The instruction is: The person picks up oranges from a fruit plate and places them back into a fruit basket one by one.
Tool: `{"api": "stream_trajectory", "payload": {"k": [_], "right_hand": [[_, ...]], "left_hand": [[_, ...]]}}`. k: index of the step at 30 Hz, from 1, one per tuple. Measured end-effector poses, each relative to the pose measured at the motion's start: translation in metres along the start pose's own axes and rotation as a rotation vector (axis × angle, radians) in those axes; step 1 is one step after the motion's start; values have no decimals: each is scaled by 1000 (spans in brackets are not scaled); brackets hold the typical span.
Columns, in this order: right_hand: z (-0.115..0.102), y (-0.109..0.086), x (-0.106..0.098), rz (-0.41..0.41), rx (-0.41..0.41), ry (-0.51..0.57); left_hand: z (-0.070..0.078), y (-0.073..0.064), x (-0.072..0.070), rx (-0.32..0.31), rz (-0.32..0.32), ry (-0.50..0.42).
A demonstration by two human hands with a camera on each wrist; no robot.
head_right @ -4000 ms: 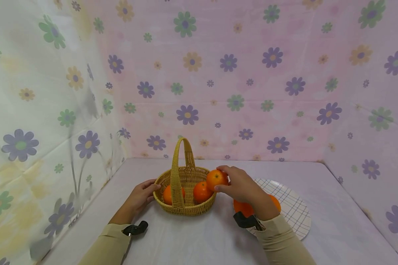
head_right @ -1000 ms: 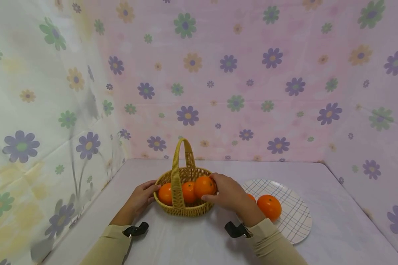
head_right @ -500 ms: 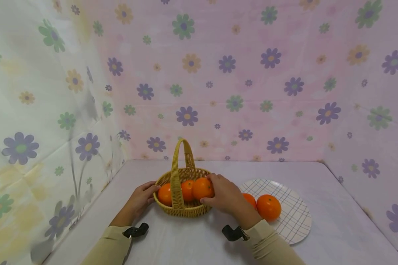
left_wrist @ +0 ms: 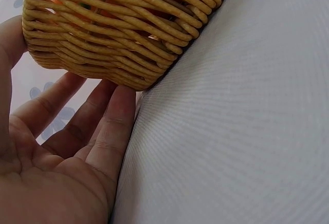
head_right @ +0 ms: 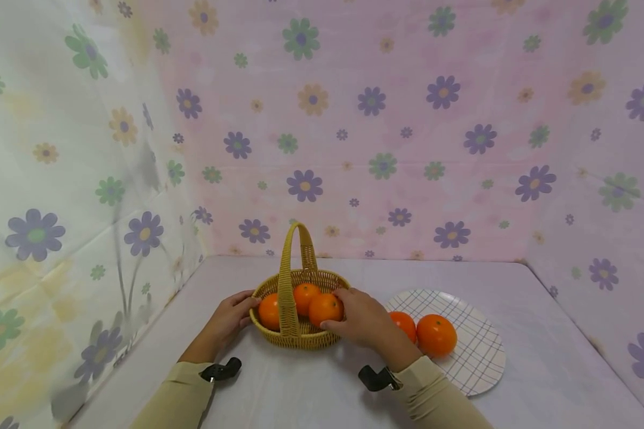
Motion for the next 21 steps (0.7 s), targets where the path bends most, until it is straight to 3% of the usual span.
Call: {"api": "stream_trajectory", "payload": {"k": [21], "right_hand": [[3,2,7,-15,-44,38]], "left_hand": [[0,0,1,18,-30,-23]]}}
Point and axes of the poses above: each hand's wrist, its own y-axis towards the middle knuckle, its own x-axis out of the palm, z = x × y, the point moved 6 cm from there along y, towards the middle knuckle, and after that the axes turned 14 degrees about -x, right-handed, at the moved point
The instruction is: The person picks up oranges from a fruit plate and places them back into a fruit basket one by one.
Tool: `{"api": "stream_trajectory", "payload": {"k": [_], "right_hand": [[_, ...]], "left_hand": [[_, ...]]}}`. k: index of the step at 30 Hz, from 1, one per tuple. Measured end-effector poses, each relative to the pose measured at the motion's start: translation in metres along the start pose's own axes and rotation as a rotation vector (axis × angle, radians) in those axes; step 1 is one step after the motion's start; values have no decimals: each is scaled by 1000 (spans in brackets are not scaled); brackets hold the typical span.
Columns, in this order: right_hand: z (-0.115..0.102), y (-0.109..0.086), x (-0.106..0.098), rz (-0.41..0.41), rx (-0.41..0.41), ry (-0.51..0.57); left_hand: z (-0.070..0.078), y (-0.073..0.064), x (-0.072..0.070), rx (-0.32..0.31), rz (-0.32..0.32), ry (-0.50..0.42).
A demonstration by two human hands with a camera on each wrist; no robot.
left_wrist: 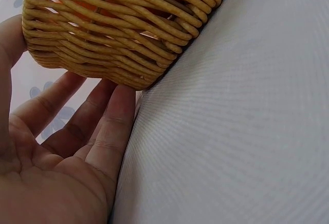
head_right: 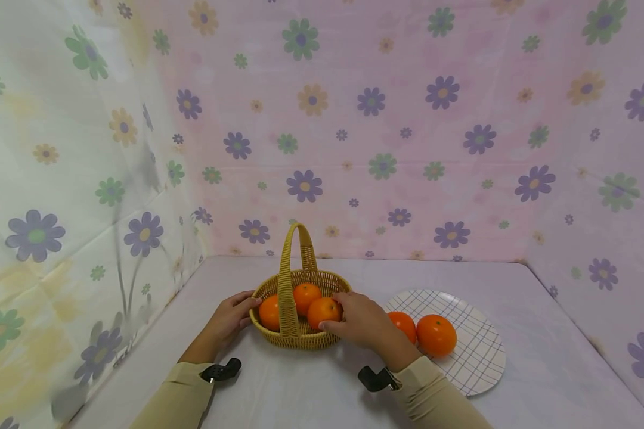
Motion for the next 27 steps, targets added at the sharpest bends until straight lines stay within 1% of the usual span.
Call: {"api": "stream_trajectory", "payload": {"k": [6,12,20,27], "right_hand": [[0,2,3,-15,-22,40],[0,1,7,-48,-6,54],[1,1,8,-53,15,55],[-1,0,8,-67,25,58]], "left_hand": [[0,1,0,-1,6,0],[-1,3,-1,0,17,11],[1,3,0,-13,27,14],[-1,3,-1,-18,26,27]]}}
Point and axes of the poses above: each hand's wrist, its own y-axis towards the middle knuckle, its own x-axis out of the palm, z = x × y, the point moved 6 cm from there along y, towards the middle knuckle, and after that the axes turned 14 degrees about -x, right-handed, at the moved point
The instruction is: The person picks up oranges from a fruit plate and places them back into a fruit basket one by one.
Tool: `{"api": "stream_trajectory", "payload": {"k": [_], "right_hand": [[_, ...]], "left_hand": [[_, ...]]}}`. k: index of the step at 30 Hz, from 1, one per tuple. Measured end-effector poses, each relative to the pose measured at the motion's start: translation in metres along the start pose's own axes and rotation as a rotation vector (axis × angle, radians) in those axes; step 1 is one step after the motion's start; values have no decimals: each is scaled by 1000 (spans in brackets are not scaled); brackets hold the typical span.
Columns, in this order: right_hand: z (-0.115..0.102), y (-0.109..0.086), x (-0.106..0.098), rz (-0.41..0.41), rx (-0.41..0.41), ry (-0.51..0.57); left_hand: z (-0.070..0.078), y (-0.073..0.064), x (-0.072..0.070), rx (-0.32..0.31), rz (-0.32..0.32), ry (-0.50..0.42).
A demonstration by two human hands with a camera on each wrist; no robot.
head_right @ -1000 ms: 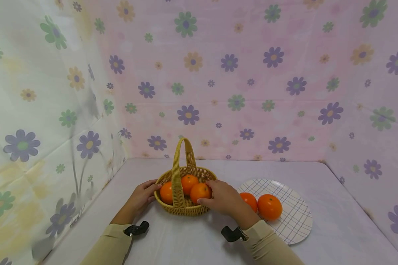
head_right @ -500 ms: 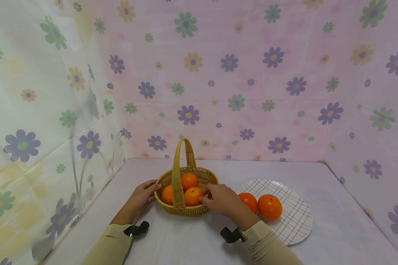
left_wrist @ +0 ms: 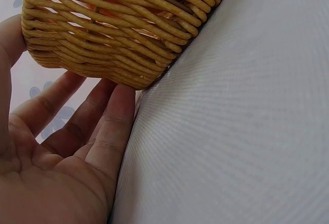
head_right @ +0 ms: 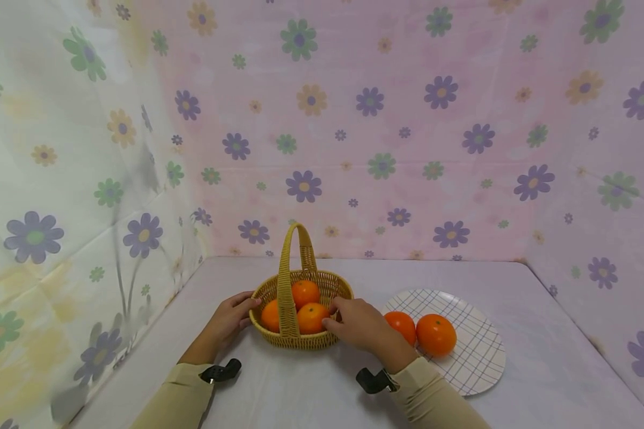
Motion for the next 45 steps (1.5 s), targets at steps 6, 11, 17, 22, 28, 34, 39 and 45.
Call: {"api": "stream_trajectory", "payload": {"k": [6,11,17,22,28,34,39,45], "right_hand": [[-1,0,1,-7,-9,16],[-3,2,5,-40,-80,-4],[-3,3,7,-56,-98,-5],[-3,2,7,-54,-102,-17],[-5,1,3,-34,-101,-25],[-3,0,0,-16,-75,-19],[1,0,-4,2,-54,-46],[1,-1,-9,23,-89,-55]], "left_hand": [[-1,-1,-1,-7,11,-2],[-1,1,-2,-4,15,6],[-1,1,-2,-8,8,-4],[-2,2,-3,-15,15,8],[-1,2,-2,-2,14,8],[0,1,-1,3,15,7],[1,0,0,0,25,29],[-1,1,-1,-1,26,22]]}}
Point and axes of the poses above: each hand's wrist, its own y-axis towards the middle knuckle, its own x-axis out of the palm, z = x × y, the point moved 6 cm from there along y, towards the middle knuckle, and after that the axes turned 14 degrees about -x, right-handed, at the moved point
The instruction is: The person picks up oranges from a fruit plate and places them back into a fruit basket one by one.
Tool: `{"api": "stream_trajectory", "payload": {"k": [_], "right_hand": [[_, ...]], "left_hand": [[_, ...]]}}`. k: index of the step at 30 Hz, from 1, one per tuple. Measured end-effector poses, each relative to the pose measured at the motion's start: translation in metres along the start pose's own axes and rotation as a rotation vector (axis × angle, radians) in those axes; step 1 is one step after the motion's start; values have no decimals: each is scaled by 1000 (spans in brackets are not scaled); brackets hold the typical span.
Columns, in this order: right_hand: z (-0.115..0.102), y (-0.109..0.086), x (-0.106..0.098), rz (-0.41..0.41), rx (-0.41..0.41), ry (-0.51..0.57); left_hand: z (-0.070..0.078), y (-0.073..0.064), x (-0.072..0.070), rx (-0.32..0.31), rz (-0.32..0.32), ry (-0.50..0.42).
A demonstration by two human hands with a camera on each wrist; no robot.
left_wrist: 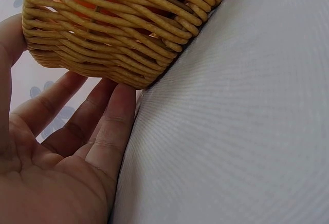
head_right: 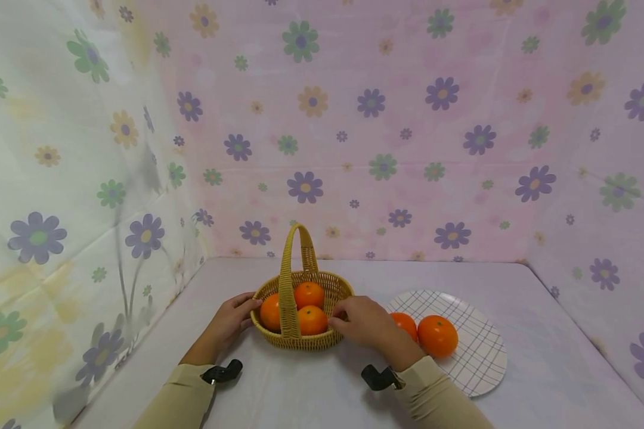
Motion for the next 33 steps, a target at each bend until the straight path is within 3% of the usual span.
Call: {"api": "stream_trajectory", "payload": {"k": [13,24,33], "right_hand": [[5,0,-9,39,-4,4],[6,-1,-13,64,-89,-11],[8,-4,-18,56,-41,16]], "left_hand": [[1,0,0,12,1,-7],[2,1,1,28,1,22],[-2,-1,-1,22,2,30]]}}
Point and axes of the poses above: each hand's wrist, its own y-axis towards the middle knuckle, its own x-axis out of the palm, z = x × y, the point moved 6 cm from there along y, towards the middle knuckle, and after that the axes turned 14 degrees about -x, right-handed, at the moved point
